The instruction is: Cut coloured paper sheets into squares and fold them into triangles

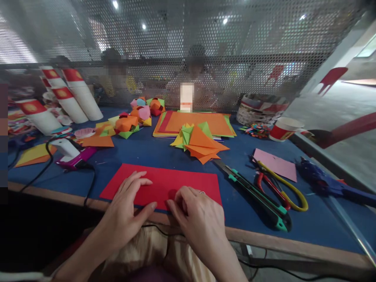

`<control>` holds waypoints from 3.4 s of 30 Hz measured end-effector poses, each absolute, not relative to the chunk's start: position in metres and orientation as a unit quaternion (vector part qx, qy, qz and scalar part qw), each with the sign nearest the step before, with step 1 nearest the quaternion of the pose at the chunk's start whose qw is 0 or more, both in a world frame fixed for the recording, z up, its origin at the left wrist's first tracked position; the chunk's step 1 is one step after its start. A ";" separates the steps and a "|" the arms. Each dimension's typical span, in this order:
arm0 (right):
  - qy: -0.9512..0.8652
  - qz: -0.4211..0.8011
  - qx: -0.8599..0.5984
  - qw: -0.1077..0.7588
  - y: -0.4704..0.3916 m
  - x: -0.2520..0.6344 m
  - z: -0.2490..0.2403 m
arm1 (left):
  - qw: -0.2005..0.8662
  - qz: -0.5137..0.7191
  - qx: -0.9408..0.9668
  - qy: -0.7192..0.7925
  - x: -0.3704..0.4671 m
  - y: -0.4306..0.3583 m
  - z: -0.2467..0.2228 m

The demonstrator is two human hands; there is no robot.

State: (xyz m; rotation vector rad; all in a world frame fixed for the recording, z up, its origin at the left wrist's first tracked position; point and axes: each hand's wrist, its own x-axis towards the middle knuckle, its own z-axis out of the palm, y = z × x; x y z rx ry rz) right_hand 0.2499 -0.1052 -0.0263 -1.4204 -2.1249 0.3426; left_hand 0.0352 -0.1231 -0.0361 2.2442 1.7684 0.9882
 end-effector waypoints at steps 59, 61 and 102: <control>-0.796 0.013 -0.486 0.360 -0.106 0.250 -0.033 | 0.060 0.286 0.681 0.671 -0.064 -0.135 -0.041; -0.797 0.008 -0.485 0.359 -0.106 0.250 -0.033 | 0.062 0.284 0.683 0.670 -0.066 -0.136 -0.041; -0.791 0.037 -0.518 0.324 -0.107 0.247 -0.031 | -0.091 0.338 0.757 0.551 -0.004 -0.147 -0.034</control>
